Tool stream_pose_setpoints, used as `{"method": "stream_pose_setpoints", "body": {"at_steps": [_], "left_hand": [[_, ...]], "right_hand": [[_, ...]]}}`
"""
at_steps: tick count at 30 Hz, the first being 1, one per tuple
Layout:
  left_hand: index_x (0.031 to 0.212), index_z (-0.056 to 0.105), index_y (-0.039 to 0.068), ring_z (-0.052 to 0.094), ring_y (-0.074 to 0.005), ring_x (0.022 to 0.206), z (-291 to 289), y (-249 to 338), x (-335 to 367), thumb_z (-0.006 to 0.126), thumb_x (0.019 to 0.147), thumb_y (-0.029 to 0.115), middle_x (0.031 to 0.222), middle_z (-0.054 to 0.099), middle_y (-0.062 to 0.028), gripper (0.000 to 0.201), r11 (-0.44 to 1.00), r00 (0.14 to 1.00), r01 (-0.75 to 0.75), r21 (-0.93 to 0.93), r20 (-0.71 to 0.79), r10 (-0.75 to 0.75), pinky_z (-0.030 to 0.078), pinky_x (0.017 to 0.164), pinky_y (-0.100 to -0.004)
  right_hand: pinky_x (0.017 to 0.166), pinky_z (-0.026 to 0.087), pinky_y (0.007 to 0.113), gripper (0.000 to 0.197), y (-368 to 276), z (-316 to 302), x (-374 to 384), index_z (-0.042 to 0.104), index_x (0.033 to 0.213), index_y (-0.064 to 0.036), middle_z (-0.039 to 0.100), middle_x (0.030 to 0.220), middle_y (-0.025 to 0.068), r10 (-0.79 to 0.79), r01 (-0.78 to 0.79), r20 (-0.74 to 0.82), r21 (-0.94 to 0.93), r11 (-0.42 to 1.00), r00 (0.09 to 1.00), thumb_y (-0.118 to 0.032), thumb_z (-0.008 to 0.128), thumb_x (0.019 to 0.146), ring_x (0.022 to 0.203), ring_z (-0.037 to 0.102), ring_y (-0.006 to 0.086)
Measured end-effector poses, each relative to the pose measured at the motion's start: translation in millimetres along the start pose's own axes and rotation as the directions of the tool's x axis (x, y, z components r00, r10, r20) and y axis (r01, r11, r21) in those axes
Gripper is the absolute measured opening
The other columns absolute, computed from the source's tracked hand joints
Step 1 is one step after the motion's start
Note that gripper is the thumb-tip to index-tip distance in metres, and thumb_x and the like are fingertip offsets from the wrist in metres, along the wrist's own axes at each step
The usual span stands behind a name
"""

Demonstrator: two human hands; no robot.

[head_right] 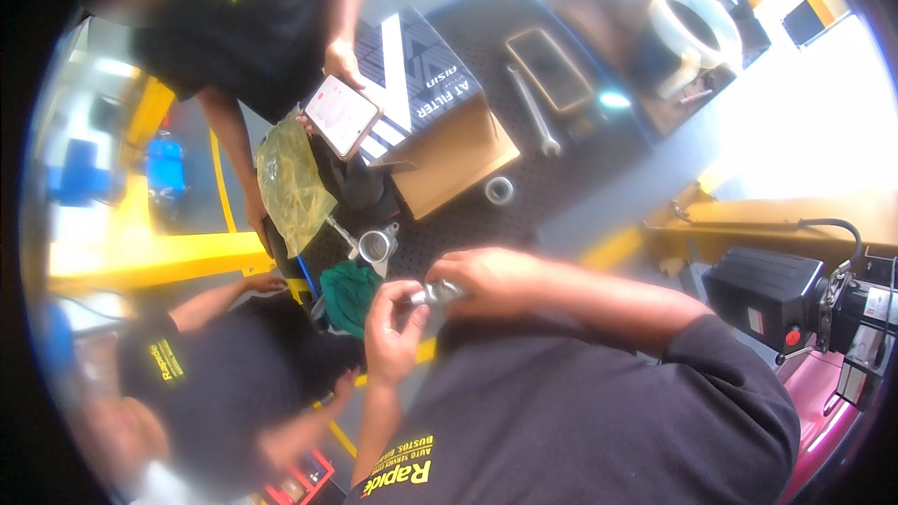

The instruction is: The person uses a long metal rod and a green cloth to clean a small cylindrical car part, repeatedly inserting the rod into the part and wiping it. The person then walks to a workbench, continues wiping the part, and applies a substance from a small tube to the part's rim.

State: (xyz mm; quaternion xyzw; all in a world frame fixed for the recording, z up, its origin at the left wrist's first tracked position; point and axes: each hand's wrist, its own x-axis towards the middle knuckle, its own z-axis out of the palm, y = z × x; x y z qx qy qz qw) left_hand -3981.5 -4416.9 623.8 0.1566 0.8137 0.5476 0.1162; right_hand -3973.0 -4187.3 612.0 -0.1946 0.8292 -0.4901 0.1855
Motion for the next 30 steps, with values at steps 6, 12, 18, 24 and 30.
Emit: {"method": "stream_pose_setpoints", "body": {"at_steps": [6, 12, 18, 24, 30], "left_hand": [[0.104, 0.068, -0.002, 0.066, -0.0172, 0.075, -8.5, -7.4, -3.9, 0.069, 0.100, 0.013, 0.088, 0.069, -0.0105, 0.015, 0.984, 0.984, 0.163, 0.075, 0.064, -0.168, 0.053, 0.073, -0.0299], [0.106, 0.068, 0.001, 0.064, -0.0112, 0.081, -5.7, -29.2, -3.9, 0.066, 0.104, 0.018, 0.092, 0.069, -0.0048, 0.017, 0.911, 0.950, 0.309, -0.275, 0.043, -0.309, 0.051, 0.075, -0.0266], [0.114, 0.066, 0.002, 0.063, -0.0099, 0.090, 13.4, -53.5, -2.2, 0.069, 0.100, 0.010, 0.101, 0.068, -0.0017, 0.016, 0.866, 0.929, 0.352, -0.357, 0.022, -0.368, 0.052, 0.082, -0.0278], [0.108, 0.069, 0.006, 0.065, -0.0315, 0.096, 41.0, -44.5, 26.1, 0.072, 0.086, 0.007, 0.104, 0.068, -0.0105, 0.022, 0.901, 0.997, -0.055, 0.430, -0.033, 0.076, 0.051, 0.086, -0.0441], [0.113, 0.070, 0.008, 0.064, -0.0330, 0.092, 60.3, -60.0, 41.7, 0.068, 0.090, 0.012, 0.100, 0.067, -0.0088, 0.023, 0.837, 0.988, -0.108, 0.537, -0.033, 0.149, 0.051, 0.084, -0.0463]], "right_hand": [[0.097, 0.053, 0.046, 0.047, 4.5, -0.2, -2.3, 0.063, 0.128, -0.0062, 0.066, 0.117, 0.0149, -0.010, 0.009, -0.025, -0.036, 0.999, 1.000, -0.025, 0.080, 0.088, 0.115, 0.064, 0.0363], [0.097, 0.053, 0.045, 0.049, 3.3, -5.1, -4.0, 0.063, 0.131, -0.0064, 0.067, 0.116, 0.0145, -0.015, 0.016, -0.080, 0.002, 1.000, 0.997, -0.022, 0.080, 0.087, 0.114, 0.064, 0.0357], [0.098, 0.053, 0.045, 0.052, 6.5, -6.8, -8.9, 0.063, 0.136, -0.0073, 0.070, 0.124, 0.0161, 0.076, -0.045, -0.134, 0.225, 0.973, 0.988, -0.017, 0.080, 0.088, 0.115, 0.068, 0.0365], [0.101, 0.051, 0.044, 0.049, 7.1, -7.3, -14.7, 0.064, 0.134, -0.0071, 0.063, 0.127, 0.0156, 0.067, -0.015, -0.255, 0.200, 0.980, 0.965, -0.011, 0.079, 0.088, 0.120, 0.063, 0.0338], [0.100, 0.050, 0.040, 0.049, 1.7, -10.4, -20.0, 0.061, 0.141, -0.0080, 0.061, 0.124, 0.0136, 0.177, -0.123, -0.196, 0.257, 0.959, 0.965, -0.009, 0.074, 0.094, 0.115, 0.063, 0.0269]]}}
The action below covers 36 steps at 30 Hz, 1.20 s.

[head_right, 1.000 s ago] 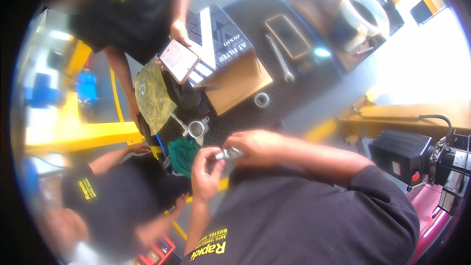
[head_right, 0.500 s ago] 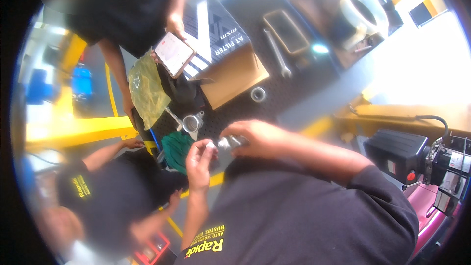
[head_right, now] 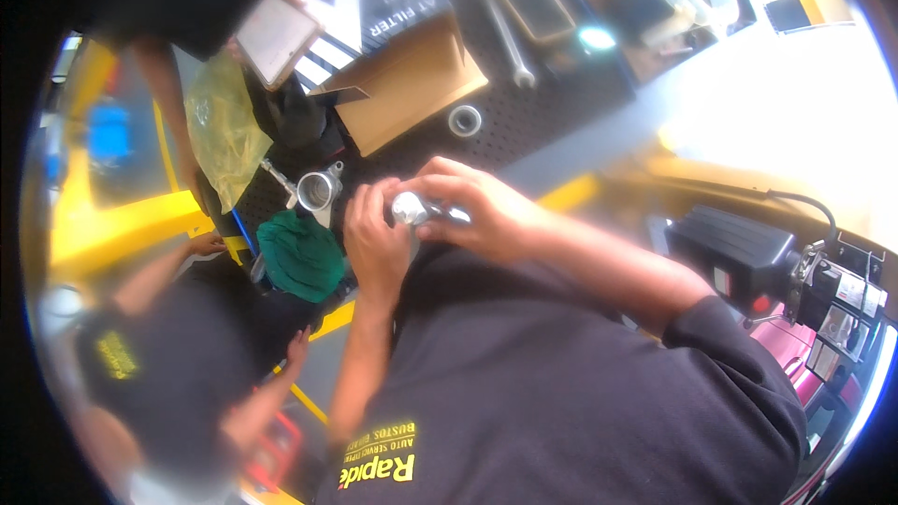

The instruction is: The person uses a long metal rod and a green cloth to clean a small cylindrical car part, repeatedly inserting the rod into the part and wiping it. The person then walks to a workbench, continues wiping the part, and applies a substance from a small tube to the part's rim.

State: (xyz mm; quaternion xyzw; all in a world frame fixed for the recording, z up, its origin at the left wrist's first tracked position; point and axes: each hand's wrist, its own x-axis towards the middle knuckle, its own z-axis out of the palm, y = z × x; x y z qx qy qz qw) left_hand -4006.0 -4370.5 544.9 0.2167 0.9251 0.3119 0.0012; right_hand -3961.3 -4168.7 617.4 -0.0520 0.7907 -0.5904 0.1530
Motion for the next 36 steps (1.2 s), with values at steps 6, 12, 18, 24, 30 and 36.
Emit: {"method": "stream_pose_setpoints", "body": {"at_steps": [6, 12, 18, 24, 30, 36], "left_hand": [[0.125, 0.066, 0.005, 0.064, -0.0222, 0.089, -6.3, -2.6, -12.3, 0.073, 0.089, 0.005, 0.099, 0.066, -0.0075, 0.037, 0.908, 0.974, 0.227, -0.351, 0.085, -0.211, 0.052, 0.082, -0.0381], [0.130, 0.064, 0.003, 0.066, -0.0173, 0.106, -31.0, 5.4, -35.6, 0.078, 0.093, 0.012, 0.115, 0.067, -0.0065, 0.041, 0.520, 0.919, 0.394, -0.758, 0.344, -0.195, 0.054, 0.090, -0.0315], [0.146, 0.052, -0.001, 0.063, -0.0204, 0.120, -36.5, 15.3, -31.8, 0.078, 0.094, 0.012, 0.132, 0.063, -0.0107, 0.059, 0.373, 0.916, 0.401, -0.837, 0.376, -0.140, 0.051, 0.104, -0.0366], [0.143, 0.055, -0.003, 0.069, -0.0193, 0.111, -42.4, 11.7, -36.3, 0.075, 0.096, 0.006, 0.125, 0.070, -0.0131, 0.052, 0.453, 0.907, 0.419, -0.787, 0.388, -0.166, 0.055, 0.097, -0.0348], [0.134, 0.059, -0.004, 0.070, -0.0148, 0.100, -54.9, 22.8, -24.4, 0.070, 0.099, 0.005, 0.110, 0.074, -0.0108, 0.038, 0.704, 0.929, 0.348, -0.619, 0.329, -0.170, 0.055, 0.088, -0.0303], [0.124, 0.060, -0.002, 0.071, -0.0141, 0.090, -51.9, 8.7, -30.7, 0.072, 0.099, 0.011, 0.102, 0.074, -0.0107, 0.031, 0.649, 0.929, 0.363, -0.669, 0.312, -0.199, 0.056, 0.080, -0.0299]], "right_hand": [[0.100, 0.051, 0.033, 0.046, 13.5, -3.1, -8.3, 0.055, 0.146, -0.0056, 0.068, 0.126, 0.0096, 0.213, -0.210, 0.013, 0.253, 0.945, 0.977, -0.005, 0.065, 0.101, 0.113, 0.064, 0.0128], [0.102, 0.052, 0.037, 0.047, 23.7, 8.7, -4.1, 0.057, 0.138, -0.0050, 0.070, 0.124, 0.0103, 0.113, -0.090, -0.064, 0.293, 0.952, 0.991, -0.002, 0.072, 0.094, 0.116, 0.067, 0.0182], [0.094, 0.057, 0.039, 0.043, 9.0, 23.8, 9.4, 0.063, 0.125, -0.0053, 0.073, 0.113, 0.0109, 0.102, -0.068, -0.130, 0.244, 0.967, 0.986, -0.004, 0.079, 0.086, 0.105, 0.072, 0.0232], [0.091, 0.055, 0.030, 0.051, 0.4, 23.4, 17.9, 0.060, 0.134, -0.0038, 0.068, 0.107, 0.0040, 0.133, -0.110, -0.062, 0.290, 0.951, 0.989, 0.001, 0.079, 0.087, 0.100, 0.065, 0.0099], [0.083, 0.056, 0.034, 0.053, -1.9, 23.7, 21.5, 0.064, 0.130, -0.0099, 0.065, 0.095, 0.0038, 0.135, -0.111, -0.099, 0.215, 0.970, 0.986, -0.003, 0.082, 0.080, 0.090, 0.065, 0.0153], [0.081, 0.058, 0.032, 0.053, 1.7, 28.1, 25.1, 0.060, 0.133, -0.0079, 0.065, 0.095, 0.0044, 0.091, -0.049, -0.130, 0.293, 0.955, 0.987, -0.001, 0.079, 0.084, 0.088, 0.067, 0.0148]]}}
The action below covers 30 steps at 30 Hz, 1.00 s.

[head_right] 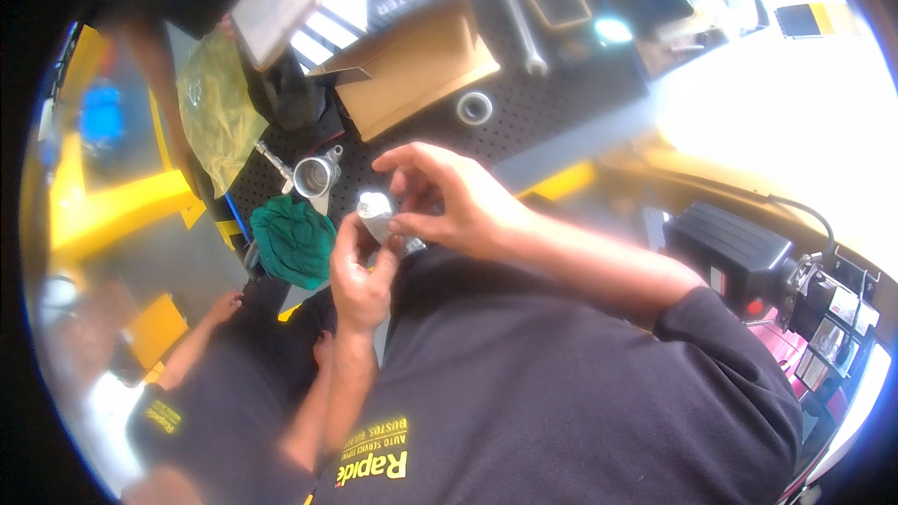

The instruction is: The person uses a long metal rod and a green cloth to clean a small cylindrical car part, repeatedly inserting the rod into the part and wiping it. The person then walks to a workbench, continues wiping the part, and applies a substance from a small tube to the part's rim.

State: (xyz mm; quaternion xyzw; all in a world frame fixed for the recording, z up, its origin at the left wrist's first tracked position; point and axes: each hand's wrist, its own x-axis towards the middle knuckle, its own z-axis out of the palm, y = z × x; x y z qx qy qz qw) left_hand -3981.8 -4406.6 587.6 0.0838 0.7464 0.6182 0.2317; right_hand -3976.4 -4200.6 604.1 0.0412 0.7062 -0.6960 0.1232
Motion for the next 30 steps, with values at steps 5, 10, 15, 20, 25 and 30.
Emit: {"method": "stream_pose_setpoints", "body": {"at_steps": [5, 10, 15, 20, 25, 30], "left_hand": [[0.122, 0.055, 0.000, 0.067, -0.0138, 0.090, 0.6, -0.7, -1.8, 0.064, 0.104, 0.012, 0.101, 0.069, -0.0059, 0.024, 0.944, 0.993, 0.115, -0.311, 0.015, -0.116, 0.053, 0.084, -0.0283], [0.121, 0.055, 0.001, 0.064, -0.0119, 0.083, 5.3, 2.4, -1.3, 0.060, 0.106, 0.016, 0.092, 0.066, -0.0039, 0.021, 0.904, 0.995, 0.093, -0.418, 0.012, -0.097, 0.052, 0.080, -0.0272], [0.118, 0.057, 0.003, 0.064, -0.0141, 0.076, -6.2, 0.5, -2.3, 0.056, 0.110, 0.030, 0.089, 0.066, -0.0066, 0.029, 0.954, 0.995, 0.103, -0.281, 0.032, -0.098, 0.053, 0.074, -0.0298], [0.116, 0.059, 0.002, 0.065, -0.0121, 0.078, -8.2, 6.2, -4.4, 0.061, 0.107, 0.031, 0.090, 0.068, -0.0057, 0.031, 0.956, 0.994, 0.105, -0.272, 0.014, -0.106, 0.054, 0.074, -0.0271], [0.115, 0.059, 0.001, 0.066, -0.0113, 0.082, -6.7, 5.6, -3.4, 0.064, 0.106, 0.029, 0.092, 0.070, -0.0060, 0.030, 0.964, 0.997, 0.066, -0.259, -0.011, -0.071, 0.054, 0.077, -0.0260], [0.115, 0.058, 0.002, 0.063, -0.0105, 0.079, -7.3, 7.6, -4.3, 0.063, 0.107, 0.028, 0.089, 0.067, -0.0046, 0.028, 0.960, 0.996, 0.081, -0.267, -0.002, -0.084, 0.052, 0.073, -0.0255]], "right_hand": [[0.080, 0.059, 0.032, 0.049, 3.6, 3.4, 4.3, 0.059, 0.134, -0.0057, 0.066, 0.097, 0.0049, -0.007, 0.007, 0.075, -0.005, 1.000, 0.997, -0.001, 0.075, 0.088, 0.086, 0.069, 0.0141], [0.081, 0.059, 0.032, 0.049, -4.2, 2.5, 7.5, 0.058, 0.138, -0.0055, 0.067, 0.098, 0.0046, 0.137, -0.162, 0.144, 0.185, 0.969, 0.980, -0.002, 0.072, 0.091, 0.086, 0.067, 0.0118], [0.080, 0.059, 0.032, 0.049, -4.2, 2.7, 10.6, 0.060, 0.140, -0.0076, 0.066, 0.098, 0.0042, 0.038, -0.054, 0.151, 0.101, 0.993, 0.988, -0.002, 0.071, 0.092, 0.085, 0.068, 0.0124], [0.079, 0.060, 0.031, 0.045, -10.1, 2.9, 11.5, 0.065, 0.136, -0.0088, 0.063, 0.100, 0.0043, -0.008, 0.000, 0.167, 0.047, 0.999, 0.986, -0.001, 0.070, 0.092, 0.085, 0.070, 0.0135], [0.077, 0.061, 0.031, 0.046, -8.5, 4.8, 9.9, 0.066, 0.135, -0.0101, 0.062, 0.101, 0.0042, 0.013, -0.030, 0.168, 0.100, 0.995, 0.986, 0.001, 0.070, 0.091, 0.084, 0.071, 0.0132], [0.077, 0.060, 0.031, 0.043, -6.2, 3.8, 9.5, 0.068, 0.133, -0.0107, 0.063, 0.102, 0.0043, -0.048, 0.044, 0.152, 0.027, 0.999, 0.987, 0.000, 0.070, 0.091, 0.086, 0.071, 0.0135]]}}
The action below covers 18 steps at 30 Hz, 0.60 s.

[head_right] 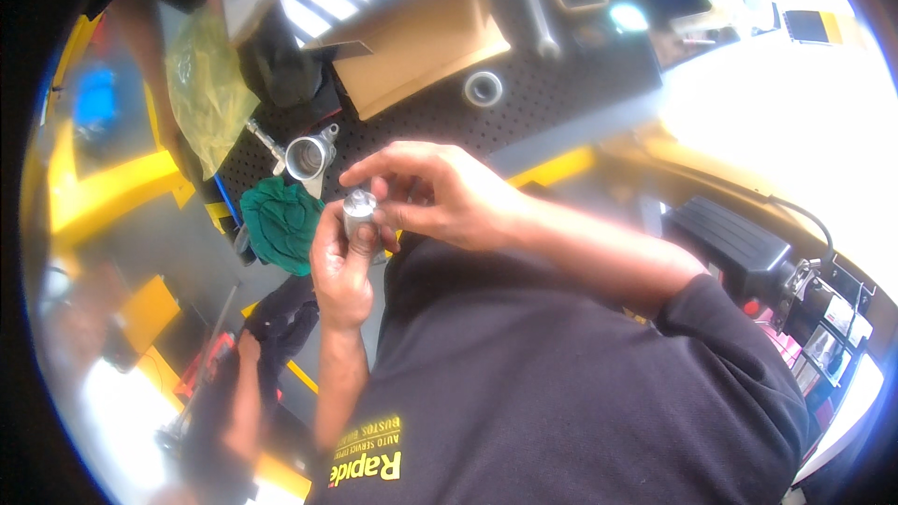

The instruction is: The person uses a long metal rod and a green cloth to clean a small cylindrical car part, repeatedly inserting the rod into the part and wiping it. The person then walks to a workbench, continues wiping the part, and applies a substance from a small tube to the part's rim.

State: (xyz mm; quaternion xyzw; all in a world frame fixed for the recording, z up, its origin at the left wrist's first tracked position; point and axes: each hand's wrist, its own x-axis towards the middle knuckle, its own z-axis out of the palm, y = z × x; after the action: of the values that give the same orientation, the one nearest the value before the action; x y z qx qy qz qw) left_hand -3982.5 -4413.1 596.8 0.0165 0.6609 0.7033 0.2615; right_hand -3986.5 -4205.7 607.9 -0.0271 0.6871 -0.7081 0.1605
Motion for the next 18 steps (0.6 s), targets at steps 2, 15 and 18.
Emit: {"method": "stream_pose_setpoints", "body": {"at_steps": [2, 15, 18], "left_hand": [[0.114, 0.059, 0.002, 0.061, -0.0103, 0.077, 0.1, -0.6, -0.5, 0.063, 0.106, 0.028, 0.087, 0.065, -0.0039, 0.028, 1.000, 1.000, -0.002, 0.005, -0.003, 0.002, 0.051, 0.072, -0.0254], [0.115, 0.060, 0.003, 0.061, -0.0110, 0.080, 2.3, 1.6, -0.8, 0.061, 0.108, 0.028, 0.095, 0.065, -0.0037, 0.026, 1.000, 1.000, 0.003, -0.025, 0.013, -0.003, 0.055, 0.072, -0.0286], [0.114, 0.061, 0.003, 0.062, -0.0111, 0.081, 3.0, 2.4, -1.9, 0.061, 0.108, 0.027, 0.095, 0.066, -0.0037, 0.025, 1.000, 1.000, 0.011, -0.004, -0.004, -0.011, 0.055, 0.072, -0.0284]], "right_hand": [[0.078, 0.060, 0.031, 0.042, 0.7, 0.1, -0.4, 0.068, 0.133, -0.0107, 0.064, 0.103, 0.0042, -0.021, 0.021, -0.006, -0.019, 1.000, 1.000, 0.000, 0.070, 0.092, 0.087, 0.071, 0.0135], [0.080, 0.061, 0.031, 0.040, 2.3, 0.2, -4.8, 0.069, 0.131, -0.0090, 0.064, 0.104, 0.0052, 0.001, -0.001, -0.010, 0.028, 1.000, 1.000, -0.001, 0.071, 0.092, 0.091, 0.070, 0.0146], [0.082, 0.061, 0.032, 0.041, 2.5, -0.3, -5.2, 0.068, 0.132, -0.0089, 0.064, 0.104, 0.0057, 0.006, -0.006, -0.002, 0.026, 1.000, 1.000, -0.002, 0.072, 0.092, 0.093, 0.070, 0.0156]]}}
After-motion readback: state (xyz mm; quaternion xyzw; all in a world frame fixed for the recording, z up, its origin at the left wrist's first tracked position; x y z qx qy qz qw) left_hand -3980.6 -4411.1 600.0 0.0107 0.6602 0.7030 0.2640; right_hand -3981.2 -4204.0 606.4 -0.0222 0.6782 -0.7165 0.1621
